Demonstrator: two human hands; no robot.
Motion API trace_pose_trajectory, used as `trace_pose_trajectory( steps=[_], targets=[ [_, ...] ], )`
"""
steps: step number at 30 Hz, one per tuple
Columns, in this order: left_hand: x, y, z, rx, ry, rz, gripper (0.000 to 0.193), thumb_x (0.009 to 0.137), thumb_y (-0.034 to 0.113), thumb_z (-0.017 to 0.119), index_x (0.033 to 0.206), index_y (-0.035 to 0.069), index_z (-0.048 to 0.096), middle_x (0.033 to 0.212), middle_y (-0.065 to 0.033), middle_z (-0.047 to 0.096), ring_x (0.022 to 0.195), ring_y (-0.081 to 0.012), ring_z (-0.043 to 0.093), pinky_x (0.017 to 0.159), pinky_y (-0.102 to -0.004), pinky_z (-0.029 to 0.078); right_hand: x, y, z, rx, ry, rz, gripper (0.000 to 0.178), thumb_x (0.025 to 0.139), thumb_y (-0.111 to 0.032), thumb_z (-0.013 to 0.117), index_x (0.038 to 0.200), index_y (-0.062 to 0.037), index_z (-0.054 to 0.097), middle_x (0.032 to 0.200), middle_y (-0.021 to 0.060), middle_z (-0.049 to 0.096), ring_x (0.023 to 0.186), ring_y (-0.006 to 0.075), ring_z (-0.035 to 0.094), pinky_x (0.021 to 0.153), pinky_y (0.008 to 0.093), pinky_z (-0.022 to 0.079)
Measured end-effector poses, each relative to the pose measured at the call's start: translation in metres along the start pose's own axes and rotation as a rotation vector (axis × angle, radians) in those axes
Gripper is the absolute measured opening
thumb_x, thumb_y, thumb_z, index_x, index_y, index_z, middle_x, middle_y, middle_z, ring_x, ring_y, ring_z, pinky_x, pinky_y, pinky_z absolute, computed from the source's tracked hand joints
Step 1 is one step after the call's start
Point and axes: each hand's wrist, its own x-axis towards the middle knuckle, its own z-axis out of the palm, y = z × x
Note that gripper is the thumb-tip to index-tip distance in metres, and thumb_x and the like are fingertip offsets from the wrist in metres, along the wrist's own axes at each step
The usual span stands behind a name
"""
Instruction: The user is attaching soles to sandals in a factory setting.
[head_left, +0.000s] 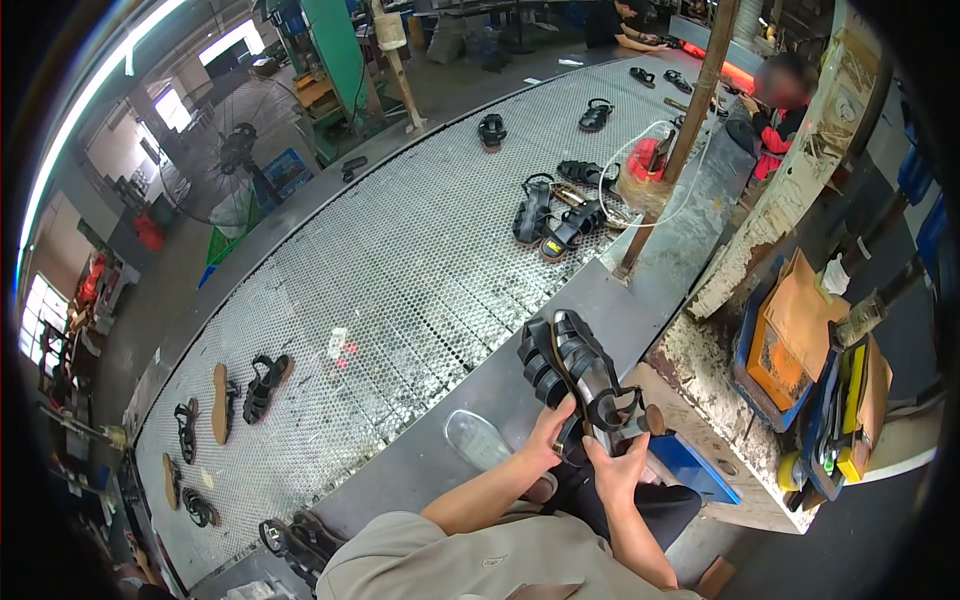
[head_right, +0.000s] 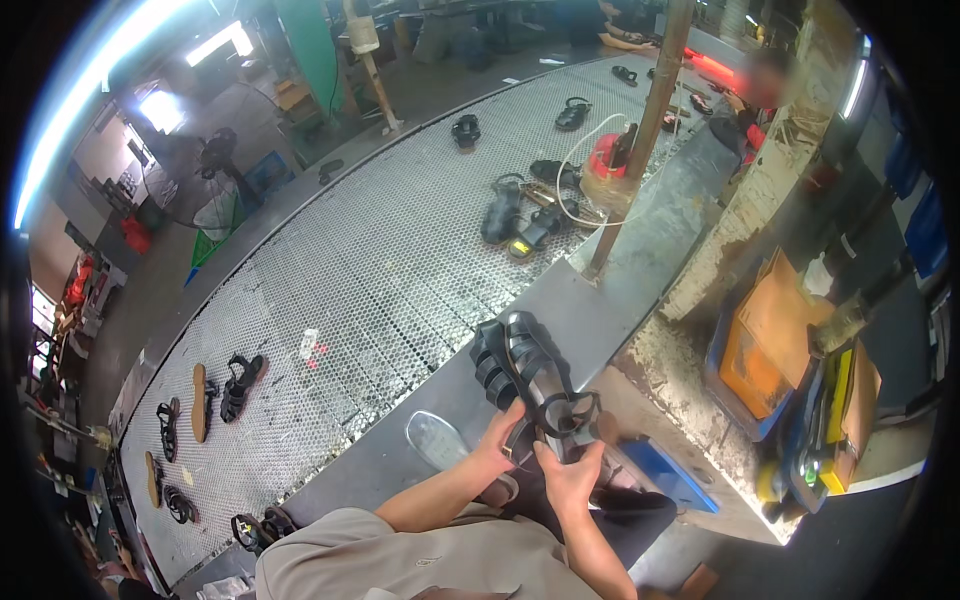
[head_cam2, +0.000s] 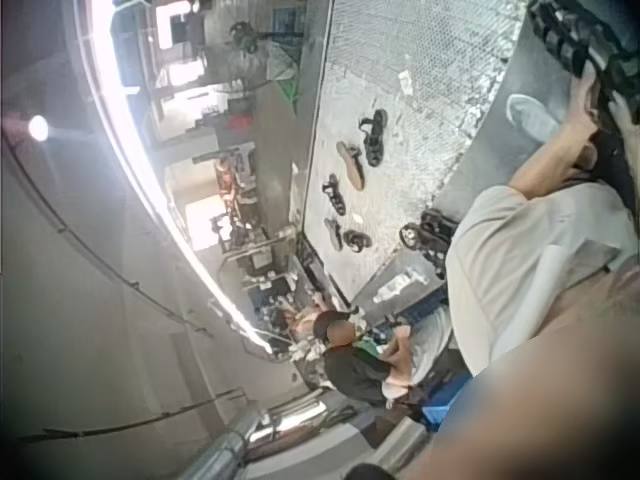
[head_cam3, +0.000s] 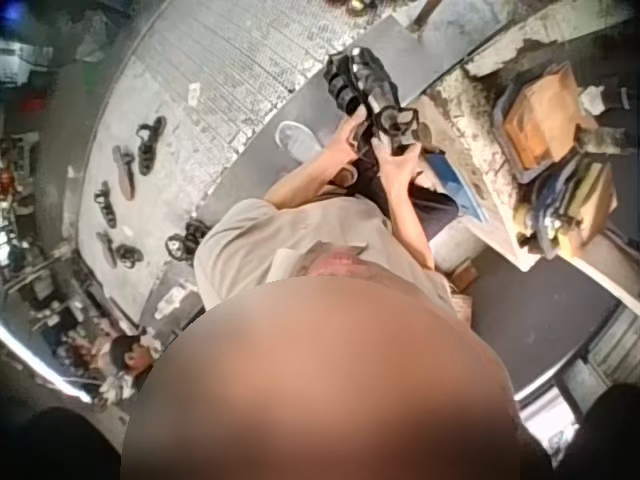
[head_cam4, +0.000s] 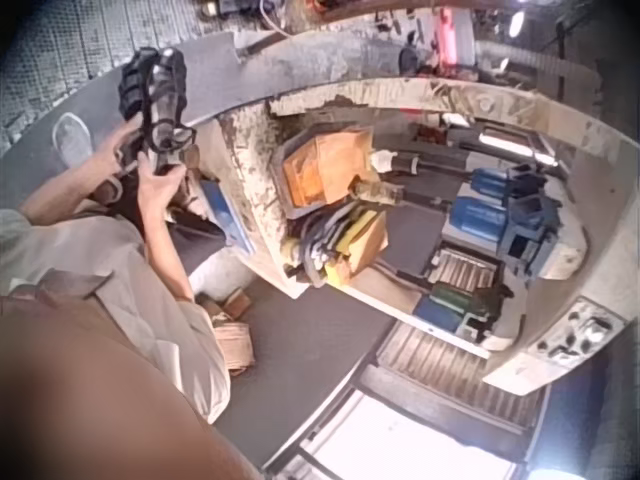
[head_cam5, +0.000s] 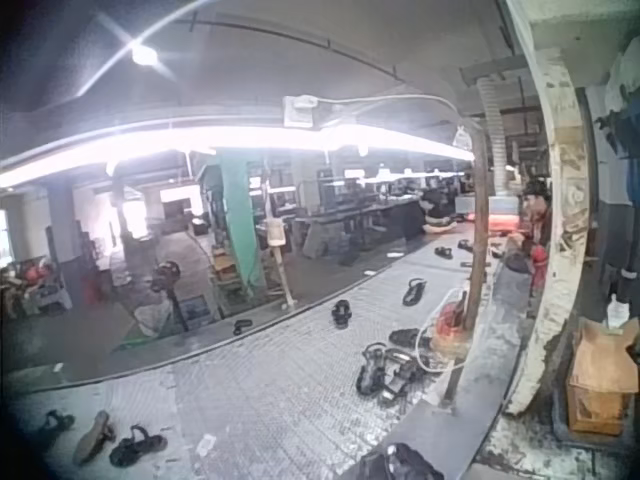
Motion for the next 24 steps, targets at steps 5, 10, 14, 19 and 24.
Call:
trace_pose_trajectory(
  steps=[5, 10, 14, 19, 24],
  targets=[
    [0.049, 0.021, -0.03, 0.059, 0.219, -0.13, 0.054, 0.101, 0.036, 0.07, 0.144, 0.004, 0.06, 0.13, -0.0153, 0.072, 0.118, -0.0346, 0.071, 0.106, -0.053, 0.057, 0.019, 0.002, 0.015, -0.168, -0.025, -0.014, 0.077, 0.075, -0.02, 0.096, 0.137, 0.0033, 0.056, 0.133, 0.0207, 0.064, 0.122, 0.0297, 0.064, 0.106, 0.0424, 0.05],
    [0.063, 0.049, -0.031, 0.302, -0.058, 0.276, 0.064, 0.106, 0.043, 0.062, 0.158, 0.008, 0.047, 0.159, -0.0123, 0.053, 0.144, -0.035, 0.054, 0.121, -0.0552, 0.043, 0.032, -0.021, 0.001, -0.076, -0.12, -0.128, 0.067, 0.075, -0.012, 0.092, 0.132, -0.0027, 0.057, 0.126, 0.0114, 0.065, 0.117, 0.0221, 0.062, 0.106, 0.0373, 0.048],
    [0.091, 0.098, -0.033, 0.05, -0.019, 0.3, 0.055, 0.109, 0.046, 0.058, 0.147, 0.005, 0.059, 0.142, -0.0154, 0.067, 0.137, -0.0333, 0.06, 0.118, -0.0512, 0.047, 0.01, -0.005, -0.026, -0.068, -0.057, -0.057, 0.07, 0.074, -0.015, 0.092, 0.134, -0.0054, 0.059, 0.125, 0.0098, 0.066, 0.114, 0.0224, 0.064, 0.098, 0.0384, 0.052],
    [0.079, 0.136, -0.073, 0.252, -0.036, 0.37, 0.06, 0.103, 0.044, 0.068, 0.145, 0.003, 0.059, 0.132, -0.0171, 0.071, 0.122, -0.0379, 0.068, 0.11, -0.0528, 0.054, 0.009, 0.038, -0.068, -0.062, 0.115, -0.103, 0.061, 0.078, -0.004, 0.084, 0.132, -0.0024, 0.054, 0.131, 0.0103, 0.061, 0.119, 0.02, 0.061, 0.105, 0.0362, 0.049],
    [0.059, 0.115, -0.027, 0.094, -0.306, -0.089, 0.088, 0.087, 0.053, 0.083, 0.152, 0.002, 0.053, 0.144, -0.0173, 0.065, 0.136, -0.0337, 0.058, 0.116, -0.0551, 0.049, 0.073, 0.079, -0.1, -0.442, 0.325, -0.2, 0.056, 0.081, -0.01, 0.084, 0.129, -0.0005, 0.057, 0.118, 0.0135, 0.066, 0.109, 0.0267, 0.065, 0.1, 0.0401, 0.052]
  ],
)
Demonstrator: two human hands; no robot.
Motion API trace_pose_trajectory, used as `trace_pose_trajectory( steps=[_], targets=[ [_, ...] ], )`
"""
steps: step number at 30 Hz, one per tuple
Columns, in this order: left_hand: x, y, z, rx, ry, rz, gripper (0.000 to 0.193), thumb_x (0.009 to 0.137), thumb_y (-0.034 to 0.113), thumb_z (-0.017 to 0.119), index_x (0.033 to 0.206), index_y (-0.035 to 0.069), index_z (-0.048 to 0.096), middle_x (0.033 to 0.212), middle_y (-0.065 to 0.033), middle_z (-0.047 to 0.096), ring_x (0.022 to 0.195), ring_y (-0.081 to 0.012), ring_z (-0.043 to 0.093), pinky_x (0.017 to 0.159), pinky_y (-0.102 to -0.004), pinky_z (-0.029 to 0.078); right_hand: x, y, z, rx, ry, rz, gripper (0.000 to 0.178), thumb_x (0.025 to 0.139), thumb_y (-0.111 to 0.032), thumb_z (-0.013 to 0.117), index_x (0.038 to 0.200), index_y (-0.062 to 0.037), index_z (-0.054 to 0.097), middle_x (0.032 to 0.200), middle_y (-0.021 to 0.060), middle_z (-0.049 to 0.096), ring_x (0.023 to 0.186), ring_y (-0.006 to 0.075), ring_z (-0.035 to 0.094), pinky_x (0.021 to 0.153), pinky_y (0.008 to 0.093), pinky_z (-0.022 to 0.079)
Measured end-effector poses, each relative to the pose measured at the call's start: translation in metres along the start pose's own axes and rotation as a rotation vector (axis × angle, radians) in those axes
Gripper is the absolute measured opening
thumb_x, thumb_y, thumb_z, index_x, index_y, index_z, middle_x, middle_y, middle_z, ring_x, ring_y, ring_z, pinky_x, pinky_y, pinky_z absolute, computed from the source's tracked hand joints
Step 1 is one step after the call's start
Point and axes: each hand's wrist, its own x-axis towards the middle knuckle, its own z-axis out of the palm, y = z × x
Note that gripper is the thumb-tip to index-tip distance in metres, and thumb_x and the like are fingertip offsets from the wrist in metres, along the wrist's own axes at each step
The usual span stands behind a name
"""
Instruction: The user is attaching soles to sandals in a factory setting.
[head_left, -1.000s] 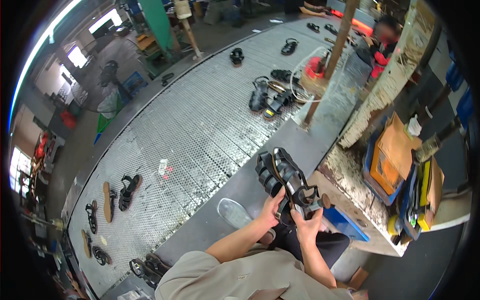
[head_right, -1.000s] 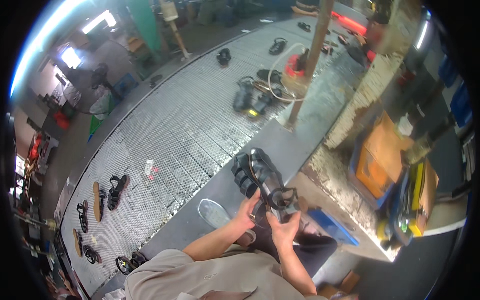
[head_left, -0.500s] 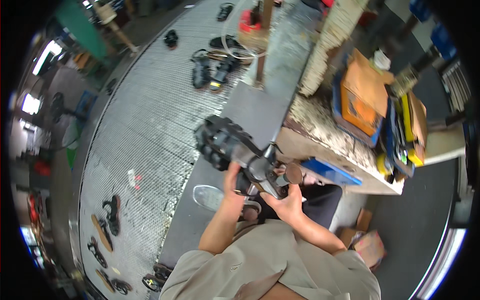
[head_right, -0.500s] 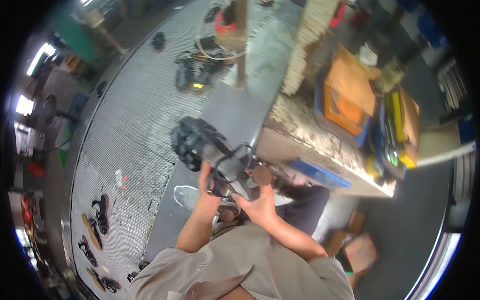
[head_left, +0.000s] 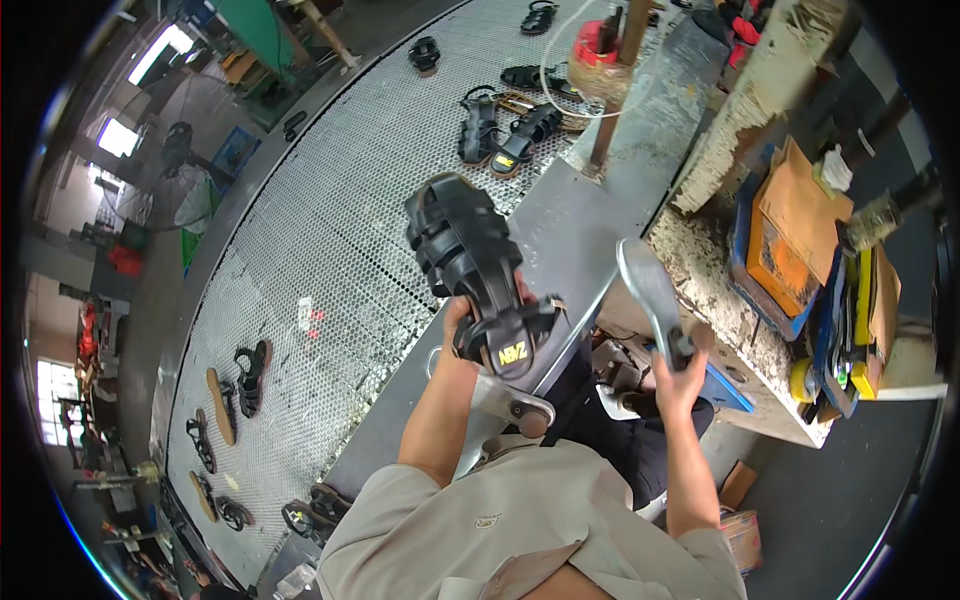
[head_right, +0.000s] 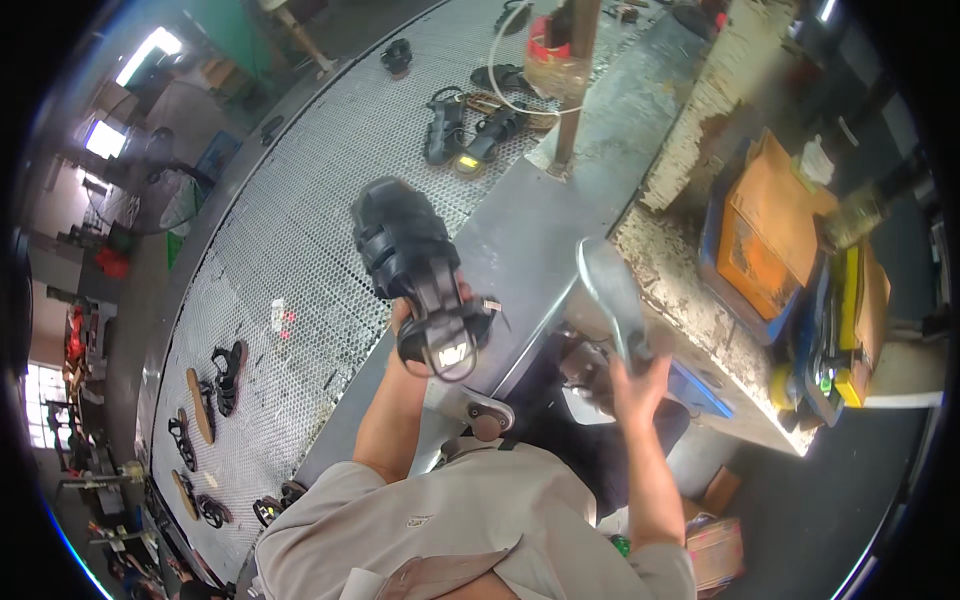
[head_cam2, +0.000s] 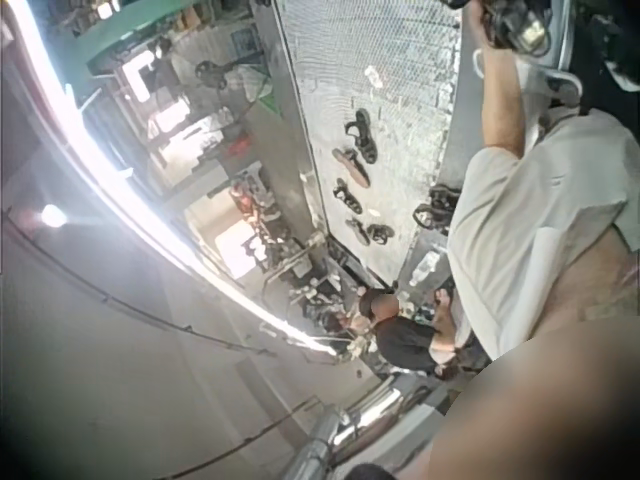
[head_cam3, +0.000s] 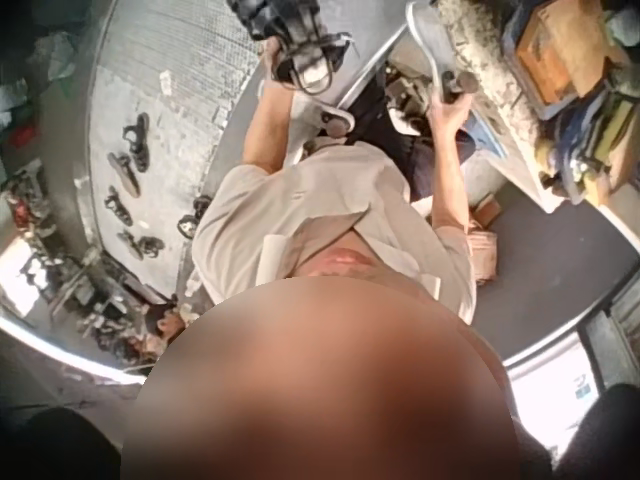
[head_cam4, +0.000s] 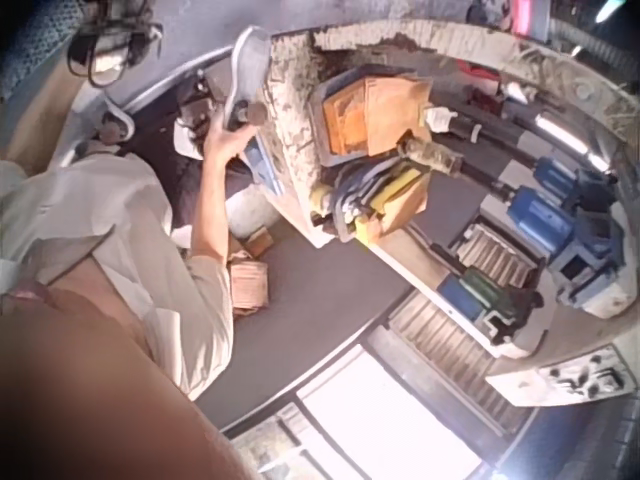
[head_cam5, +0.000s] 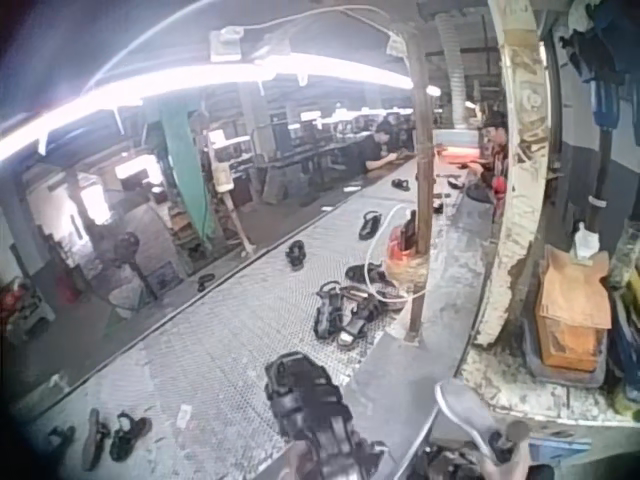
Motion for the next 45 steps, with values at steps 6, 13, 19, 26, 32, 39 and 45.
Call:
trace_pose_trajectory(
  steps=[6, 13, 19, 26, 32, 39, 45],
  targets=[
    [0.0, -0.051, 0.051, -0.131, 0.079, -0.313, 0.101, 0.071, 0.04, 0.09, 0.148, -0.009, 0.048, 0.129, -0.0227, 0.067, 0.122, -0.0376, 0.066, 0.114, -0.0491, 0.052, 0.089, 0.071, 0.077, -0.166, -0.053, -0.069, 0.063, 0.082, -0.02, 0.086, 0.132, -0.0003, 0.053, 0.118, 0.0234, 0.062, 0.107, 0.045, 0.063, 0.095, 0.0489, 0.052],
    [0.014, -0.089, 0.056, -0.006, 0.063, -0.525, 0.1, 0.07, 0.038, 0.09, 0.147, -0.01, 0.049, 0.128, -0.0291, 0.067, 0.12, -0.0415, 0.067, 0.106, -0.0525, 0.056, 0.118, 0.087, 0.087, -0.499, 0.081, -0.137, 0.065, 0.088, -0.022, 0.081, 0.137, 0.0094, 0.051, 0.15, 0.0345, 0.048, 0.144, 0.056, 0.04, 0.121, 0.0548, 0.037],
    [0.022, -0.12, 0.068, -0.035, 0.106, -0.714, 0.106, 0.071, 0.044, 0.09, 0.152, -0.006, 0.043, 0.119, -0.025, 0.067, 0.115, -0.0397, 0.067, 0.099, -0.0532, 0.059, 0.071, -0.012, -0.017, 0.721, -0.197, 0.263, 0.041, 0.109, -0.018, 0.064, 0.143, 0.0035, 0.059, 0.112, 0.0057, 0.069, 0.099, 0.0126, 0.066, 0.087, 0.0294, 0.055],
    [0.031, -0.159, 0.091, 0.057, 0.343, -1.107, 0.086, 0.085, 0.055, 0.083, 0.136, -0.007, 0.052, 0.108, -0.0234, 0.065, 0.101, -0.0338, 0.066, 0.091, -0.0486, 0.058, 0.042, -0.009, -0.087, 0.969, -0.329, 0.372, 0.038, 0.102, -0.022, 0.073, 0.131, 0.0017, 0.07, 0.094, 0.0042, 0.071, 0.088, 0.01, 0.064, 0.078, 0.0292, 0.054],
    [0.028, -0.183, 0.1, 0.248, 0.333, -1.114, 0.087, 0.086, 0.06, 0.079, 0.137, -0.003, 0.049, 0.099, -0.0183, 0.066, 0.091, -0.0275, 0.064, 0.093, -0.0442, 0.049, 0.027, 0.003, -0.125, 0.689, -0.274, 0.325, 0.026, 0.096, -0.021, 0.074, 0.111, 0.0011, 0.072, 0.074, 0.0026, 0.056, 0.071, 0.0115, 0.053, 0.066, 0.0322, 0.047],
    [0.023, -0.192, 0.052, 0.092, -0.008, -1.237, 0.079, 0.086, 0.058, 0.079, 0.133, -0.002, 0.056, 0.105, -0.0175, 0.063, 0.097, -0.0278, 0.061, 0.093, -0.0466, 0.048, 0.007, 0.033, -0.133, 0.654, -0.168, 0.287, 0.029, 0.096, -0.022, 0.075, 0.087, 0.0006, 0.058, 0.069, 0.0052, 0.051, 0.065, 0.0147, 0.051, 0.062, 0.0349, 0.046],
    [0.028, -0.208, 0.067, 0.141, 0.061, -1.339, 0.072, 0.09, 0.053, 0.078, 0.131, -0.001, 0.056, 0.104, -0.0169, 0.062, 0.098, -0.0277, 0.061, 0.093, -0.045, 0.048, 0.001, 0.057, -0.141, 0.598, -0.16, 0.238, 0.025, 0.097, -0.022, 0.071, 0.09, -0.0005, 0.062, 0.071, 0.0128, 0.057, 0.064, 0.0278, 0.059, 0.063, 0.0394, 0.048]
  ],
)
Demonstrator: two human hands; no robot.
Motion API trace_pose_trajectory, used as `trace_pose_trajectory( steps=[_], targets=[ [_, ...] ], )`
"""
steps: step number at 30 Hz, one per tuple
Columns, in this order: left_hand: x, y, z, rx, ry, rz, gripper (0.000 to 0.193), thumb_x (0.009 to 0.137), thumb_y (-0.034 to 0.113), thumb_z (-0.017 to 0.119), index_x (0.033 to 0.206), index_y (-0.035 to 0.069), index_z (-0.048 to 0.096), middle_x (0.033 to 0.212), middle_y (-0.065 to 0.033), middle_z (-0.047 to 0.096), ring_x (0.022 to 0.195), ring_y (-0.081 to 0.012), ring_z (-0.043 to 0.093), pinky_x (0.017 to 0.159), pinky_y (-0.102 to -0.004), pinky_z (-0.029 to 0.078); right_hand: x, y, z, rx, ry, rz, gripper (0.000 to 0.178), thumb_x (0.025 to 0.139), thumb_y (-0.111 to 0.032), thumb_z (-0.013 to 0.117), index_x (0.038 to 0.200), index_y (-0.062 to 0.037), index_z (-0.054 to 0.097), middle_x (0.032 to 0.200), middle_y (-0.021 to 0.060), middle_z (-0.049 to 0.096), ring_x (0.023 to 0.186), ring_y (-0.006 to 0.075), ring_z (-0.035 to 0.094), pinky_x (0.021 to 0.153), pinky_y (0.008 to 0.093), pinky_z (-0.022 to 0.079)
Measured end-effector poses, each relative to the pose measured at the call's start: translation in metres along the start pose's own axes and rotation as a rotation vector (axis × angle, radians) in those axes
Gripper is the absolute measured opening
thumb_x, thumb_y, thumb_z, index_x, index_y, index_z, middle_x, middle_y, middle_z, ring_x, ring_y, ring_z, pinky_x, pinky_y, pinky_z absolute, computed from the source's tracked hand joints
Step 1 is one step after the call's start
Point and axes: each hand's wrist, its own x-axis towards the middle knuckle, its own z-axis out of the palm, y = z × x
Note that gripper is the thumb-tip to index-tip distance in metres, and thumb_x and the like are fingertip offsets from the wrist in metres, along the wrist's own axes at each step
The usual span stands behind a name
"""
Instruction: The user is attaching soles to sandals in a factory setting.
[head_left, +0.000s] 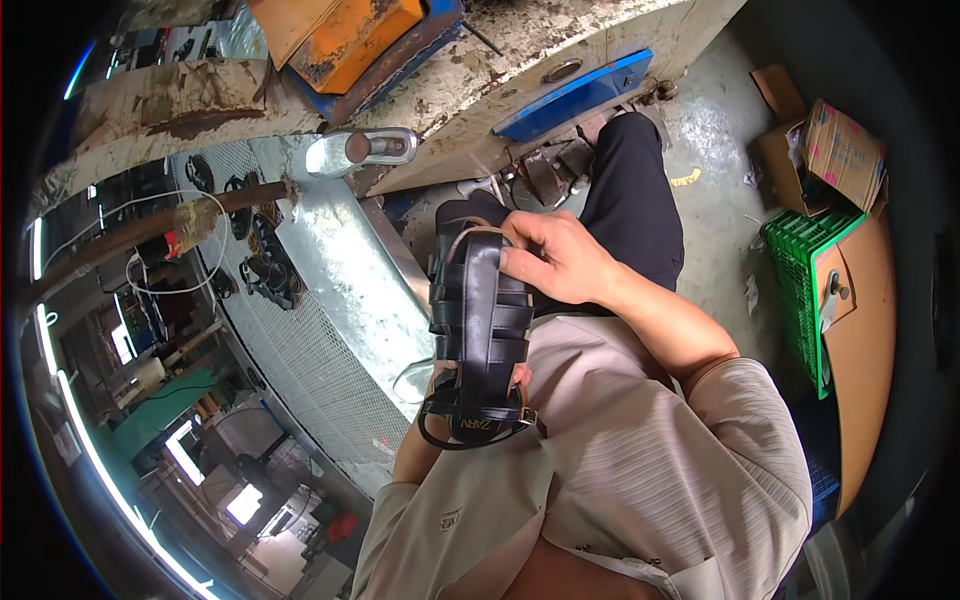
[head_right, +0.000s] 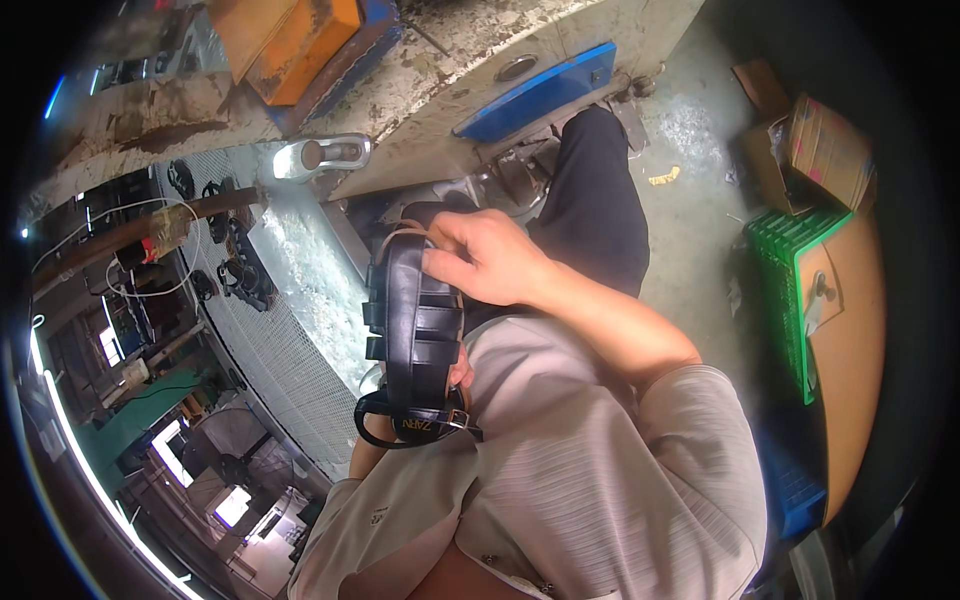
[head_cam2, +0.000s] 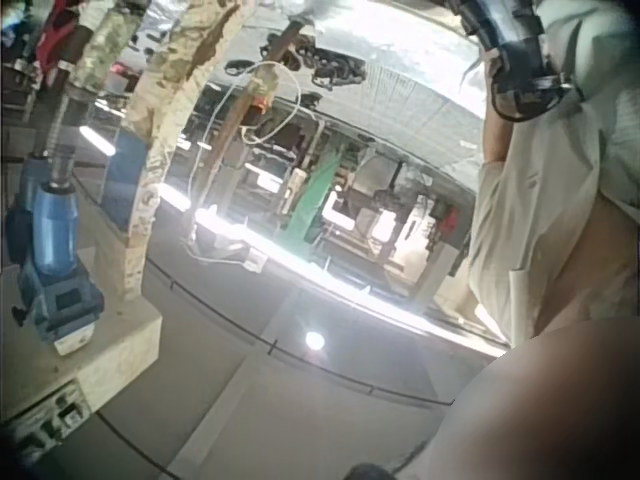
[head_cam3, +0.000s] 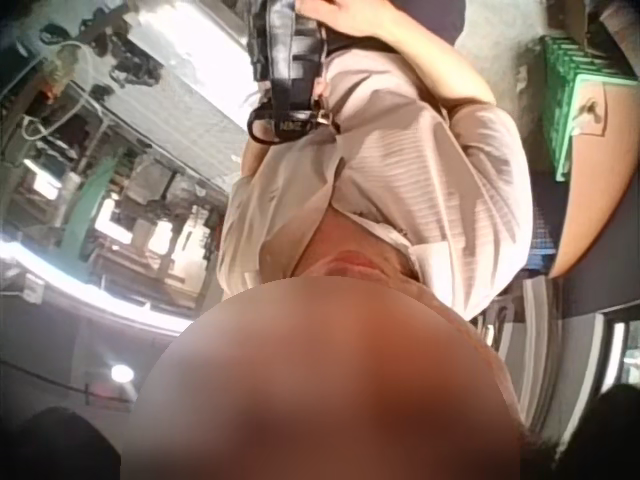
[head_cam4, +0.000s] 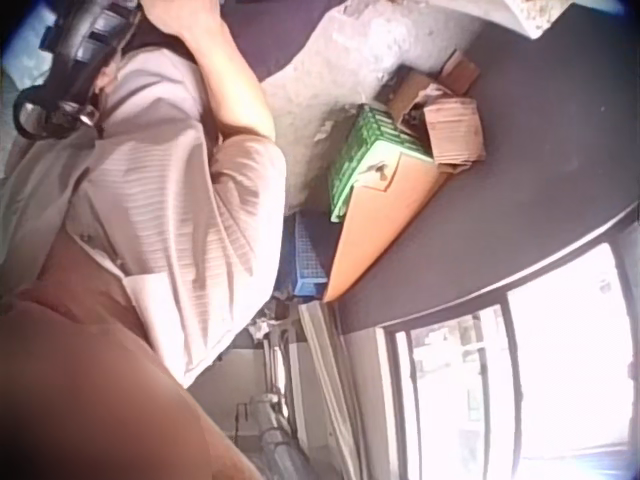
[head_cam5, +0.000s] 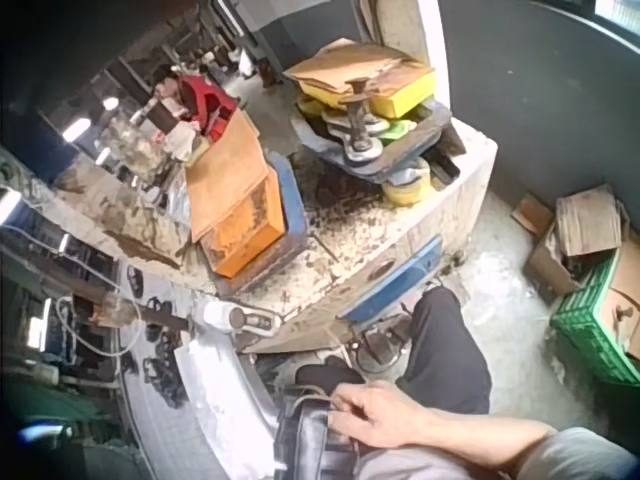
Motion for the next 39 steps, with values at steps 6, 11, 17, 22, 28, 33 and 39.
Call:
trace_pose_trajectory(
  steps=[6, 11, 17, 22, 28, 33, 39],
  targets=[
    [0.009, 0.006, 0.01, 0.005, 0.068, -0.106, 0.063, 0.093, 0.048, 0.076, 0.129, -0.001, 0.057, 0.104, -0.0163, 0.062, 0.098, -0.0276, 0.06, 0.093, -0.043, 0.048, -0.001, 0.01, -0.013, -0.14, 0.137, -0.28, 0.017, 0.093, -0.017, 0.07, 0.096, 0.0001, 0.068, 0.078, 0.0176, 0.063, 0.071, 0.0429, 0.064, 0.064, 0.0468, 0.052],
    [0.017, 0.01, 0.025, 0.0, 0.108, -0.167, 0.058, 0.096, 0.045, 0.075, 0.128, 0.0, 0.057, 0.104, -0.0159, 0.062, 0.098, -0.0275, 0.06, 0.092, -0.0417, 0.048, -0.005, 0.005, -0.018, -0.315, 0.237, -0.466, 0.014, 0.083, -0.01, 0.074, 0.091, 0.0012, 0.068, 0.078, 0.0161, 0.062, 0.066, 0.0379, 0.064, 0.062, 0.0446, 0.054],
    [0.017, 0.02, 0.036, 0.097, 0.336, -0.223, 0.04, 0.102, 0.036, 0.071, 0.119, 0.002, 0.059, 0.101, -0.0122, 0.063, 0.094, -0.0257, 0.059, 0.089, -0.0366, 0.05, -0.005, -0.015, -0.014, -0.002, 0.242, -0.251, 0.019, 0.091, -0.017, 0.073, 0.1, 0.0002, 0.068, 0.085, 0.0183, 0.067, 0.073, 0.0386, 0.067, 0.063, 0.046, 0.054],
    [0.029, 0.007, 0.05, -0.131, 0.212, -0.114, 0.044, 0.1, 0.037, 0.073, 0.119, 0.0, 0.059, 0.101, -0.0127, 0.063, 0.092, -0.0241, 0.06, 0.088, -0.0368, 0.049, -0.013, -0.013, -0.011, 0.002, 0.261, -0.018, 0.021, 0.094, -0.019, 0.07, 0.089, 0.0009, 0.067, 0.078, 0.0204, 0.065, 0.071, 0.0435, 0.067, 0.065, 0.0484, 0.053],
    [0.024, 0.0, 0.045, -0.121, 0.175, -0.015, 0.05, 0.097, 0.037, 0.075, 0.127, -0.001, 0.059, 0.104, -0.0152, 0.065, 0.098, -0.0253, 0.06, 0.088, -0.0375, 0.051, -0.005, 0.006, -0.01, -0.13, 0.19, -0.124, 0.017, 0.096, -0.013, 0.067, 0.098, 0.0038, 0.068, 0.083, 0.021, 0.066, 0.073, 0.0417, 0.068, 0.064, 0.0424, 0.055],
    [0.011, 0.019, 0.074, -0.4, 0.41, -0.207, 0.054, 0.1, 0.037, 0.072, 0.13, -0.005, 0.058, 0.106, -0.0171, 0.065, 0.097, -0.0283, 0.064, 0.092, -0.0405, 0.053, -0.012, 0.019, -0.008, -0.071, 0.106, -0.196, 0.018, 0.099, -0.014, 0.066, 0.1, 0.0037, 0.069, 0.084, 0.0173, 0.068, 0.075, 0.0352, 0.07, 0.067, 0.04, 0.054],
    [-0.01, 0.02, 0.009, -0.012, 0.208, -0.143, 0.077, 0.081, 0.031, 0.087, 0.14, -0.008, 0.057, 0.118, -0.0233, 0.072, 0.102, -0.0319, 0.076, 0.095, -0.0441, 0.064, 0.003, 0.026, -0.03, 0.719, -0.179, 0.112, 0.038, 0.105, -0.026, 0.062, 0.125, 0.0046, 0.072, 0.112, 0.0101, 0.076, 0.101, 0.0182, 0.069, 0.094, 0.0314, 0.053]
  ],
)
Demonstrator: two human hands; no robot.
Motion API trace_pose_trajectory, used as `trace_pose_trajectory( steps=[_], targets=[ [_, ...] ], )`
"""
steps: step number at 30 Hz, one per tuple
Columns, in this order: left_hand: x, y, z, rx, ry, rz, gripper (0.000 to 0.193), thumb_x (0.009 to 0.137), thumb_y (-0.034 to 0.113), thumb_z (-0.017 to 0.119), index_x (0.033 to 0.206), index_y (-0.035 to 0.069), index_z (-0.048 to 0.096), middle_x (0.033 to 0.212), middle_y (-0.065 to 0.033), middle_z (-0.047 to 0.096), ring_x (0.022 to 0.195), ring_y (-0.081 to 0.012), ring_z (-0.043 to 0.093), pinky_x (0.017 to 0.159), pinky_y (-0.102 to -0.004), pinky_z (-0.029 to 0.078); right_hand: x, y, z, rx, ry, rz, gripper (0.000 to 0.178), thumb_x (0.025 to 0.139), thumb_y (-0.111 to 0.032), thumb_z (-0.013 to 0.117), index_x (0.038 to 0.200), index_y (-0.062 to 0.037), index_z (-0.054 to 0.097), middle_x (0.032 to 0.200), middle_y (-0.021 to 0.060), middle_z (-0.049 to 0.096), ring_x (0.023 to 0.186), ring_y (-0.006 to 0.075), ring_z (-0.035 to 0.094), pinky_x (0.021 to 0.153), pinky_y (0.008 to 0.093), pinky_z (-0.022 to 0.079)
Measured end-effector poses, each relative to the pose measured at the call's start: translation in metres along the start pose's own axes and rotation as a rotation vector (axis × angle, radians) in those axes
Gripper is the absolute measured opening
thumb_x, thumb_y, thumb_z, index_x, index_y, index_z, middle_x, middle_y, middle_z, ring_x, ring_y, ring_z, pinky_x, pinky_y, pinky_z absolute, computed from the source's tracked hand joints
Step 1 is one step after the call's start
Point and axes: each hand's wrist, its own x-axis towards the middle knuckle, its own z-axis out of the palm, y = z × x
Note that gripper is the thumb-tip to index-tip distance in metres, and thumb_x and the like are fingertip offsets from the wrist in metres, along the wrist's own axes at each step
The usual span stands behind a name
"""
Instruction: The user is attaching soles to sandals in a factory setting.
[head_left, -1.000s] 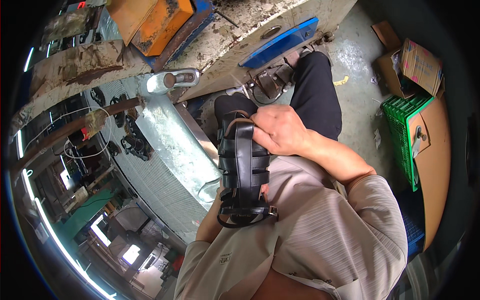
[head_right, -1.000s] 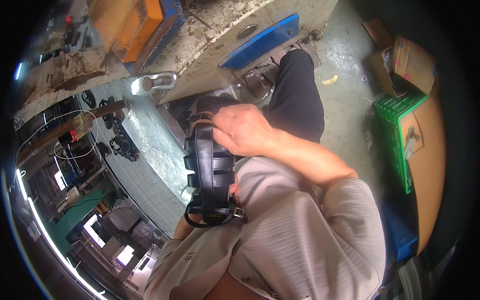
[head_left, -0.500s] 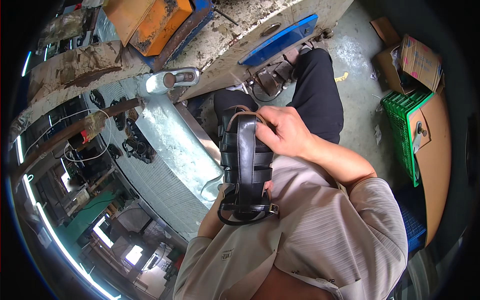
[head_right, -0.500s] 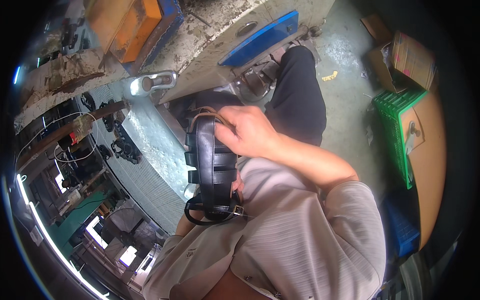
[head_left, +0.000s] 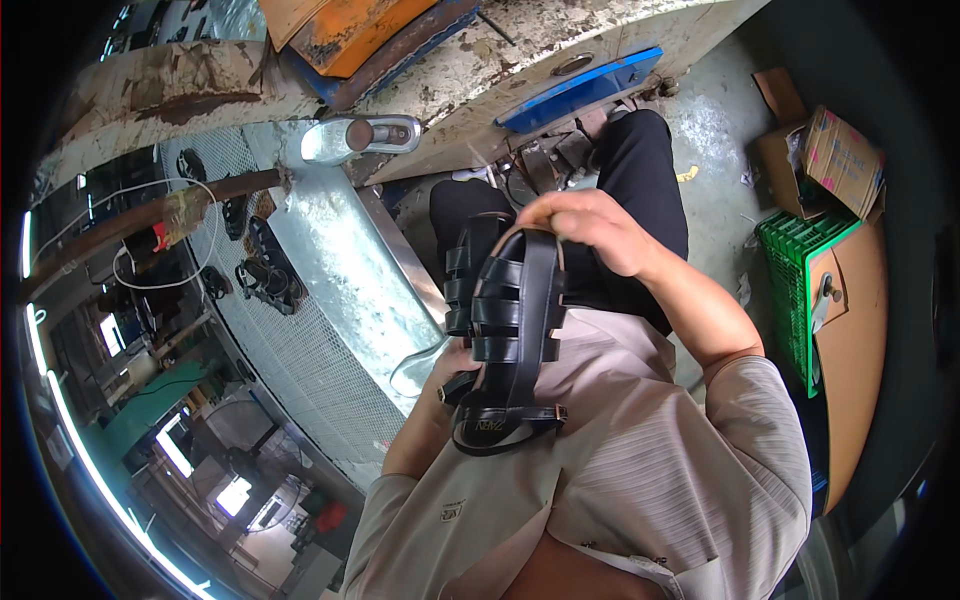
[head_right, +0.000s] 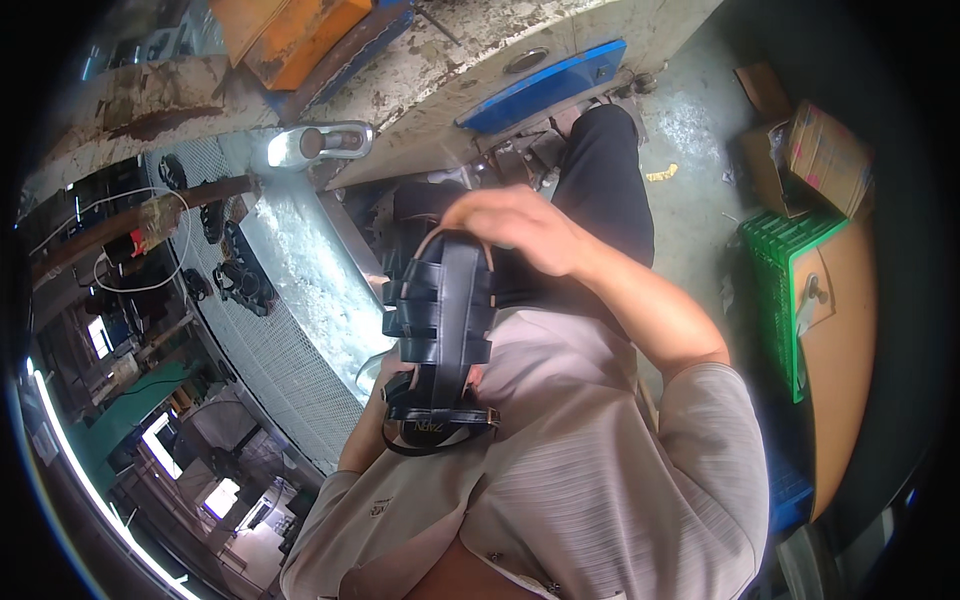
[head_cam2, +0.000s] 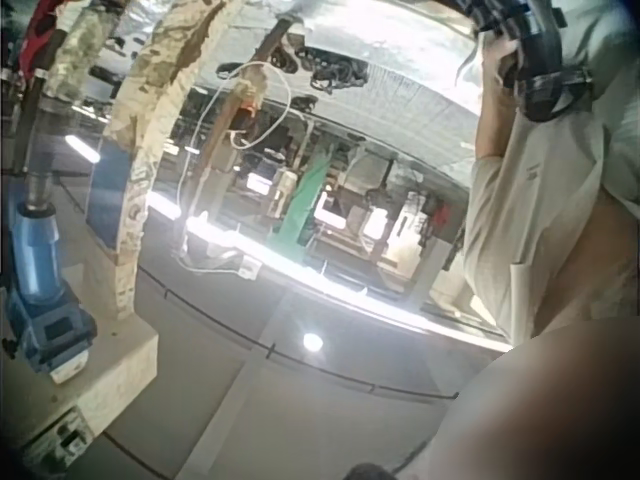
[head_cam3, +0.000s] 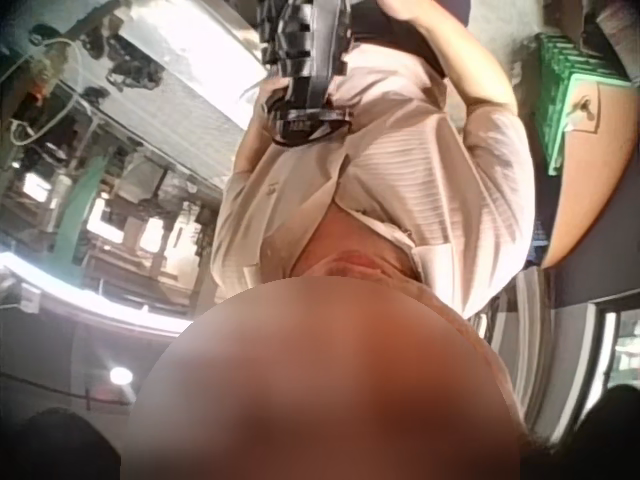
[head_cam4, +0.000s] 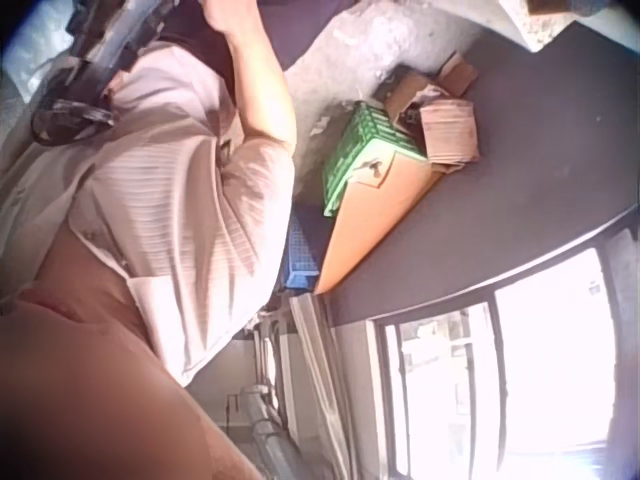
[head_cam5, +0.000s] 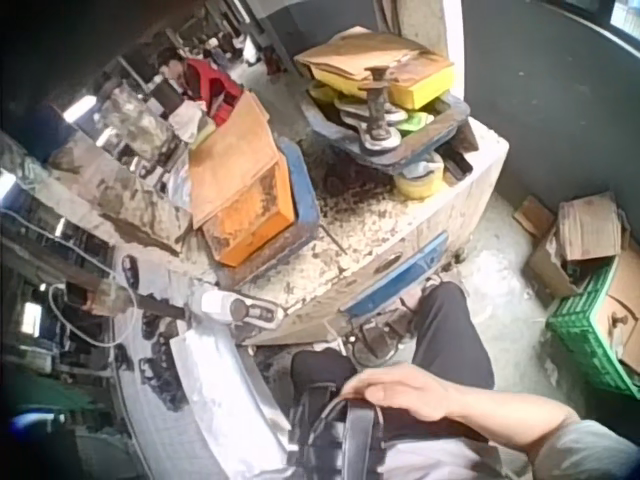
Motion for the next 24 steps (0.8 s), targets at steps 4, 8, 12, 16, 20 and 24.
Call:
trace_pose_trajectory(
  steps=[4, 8, 12, 16, 20, 24],
  targets=[
    [-0.008, 0.005, 0.031, 0.018, 0.099, 0.041, 0.077, 0.08, 0.029, 0.086, 0.141, -0.008, 0.058, 0.122, -0.0226, 0.073, 0.104, -0.031, 0.077, 0.093, -0.0429, 0.066, 0.02, -0.021, 0.019, -0.495, -0.098, -0.002, 0.033, 0.102, -0.025, 0.071, 0.117, 0.0035, 0.074, 0.107, 0.0081, 0.077, 0.098, 0.0147, 0.069, 0.091, 0.0306, 0.054],
    [-0.017, 0.006, 0.034, 0.029, 0.177, 0.079, 0.076, 0.079, 0.028, 0.085, 0.141, -0.008, 0.058, 0.125, -0.0221, 0.073, 0.105, -0.0304, 0.078, 0.092, -0.042, 0.067, 0.022, -0.02, 0.03, -0.463, -0.114, 0.069, 0.03, 0.098, -0.022, 0.076, 0.112, 0.0038, 0.074, 0.096, 0.0088, 0.077, 0.091, 0.0162, 0.071, 0.086, 0.0328, 0.055],
    [-0.027, -0.004, 0.016, 0.054, 0.23, 0.053, 0.08, 0.078, 0.03, 0.086, 0.142, -0.009, 0.058, 0.127, -0.0252, 0.072, 0.107, -0.0321, 0.078, 0.092, -0.0431, 0.067, 0.023, -0.024, 0.041, -0.719, -0.052, 0.029, 0.031, 0.092, -0.026, 0.078, 0.104, 0.002, 0.077, 0.089, 0.0165, 0.075, 0.082, 0.026, 0.072, 0.078, 0.0365, 0.055],
    [-0.029, -0.005, 0.015, -0.016, 0.17, 0.101, 0.077, 0.08, 0.029, 0.085, 0.141, -0.01, 0.058, 0.128, -0.0257, 0.072, 0.107, -0.0329, 0.078, 0.094, -0.044, 0.066, 0.025, -0.035, 0.055, -0.923, -0.02, 0.126, 0.033, 0.091, -0.032, 0.078, 0.101, -0.0002, 0.079, 0.089, 0.0199, 0.075, 0.08, 0.0351, 0.072, 0.074, 0.0408, 0.055],
    [-0.038, -0.007, 0.027, -0.038, 0.313, 0.124, 0.074, 0.081, 0.028, 0.084, 0.14, -0.01, 0.059, 0.126, -0.0244, 0.072, 0.108, -0.0331, 0.077, 0.097, -0.0453, 0.065, 0.033, -0.011, 0.058, -0.639, -0.137, -0.047, 0.023, 0.093, -0.021, 0.078, 0.1, 0.0006, 0.077, 0.086, 0.0169, 0.071, 0.073, 0.0317, 0.069, 0.069, 0.0408, 0.052],
    [-0.043, -0.01, 0.027, -0.067, 0.275, 0.125, 0.077, 0.081, 0.031, 0.084, 0.14, -0.012, 0.057, 0.125, -0.0258, 0.072, 0.109, -0.036, 0.076, 0.098, -0.0459, 0.064, 0.033, -0.005, 0.065, -0.772, -0.15, -0.305, 0.018, 0.094, -0.017, 0.076, 0.099, -0.0001, 0.077, 0.079, 0.0145, 0.067, 0.069, 0.0343, 0.066, 0.065, 0.0413, 0.052]
  ],
)
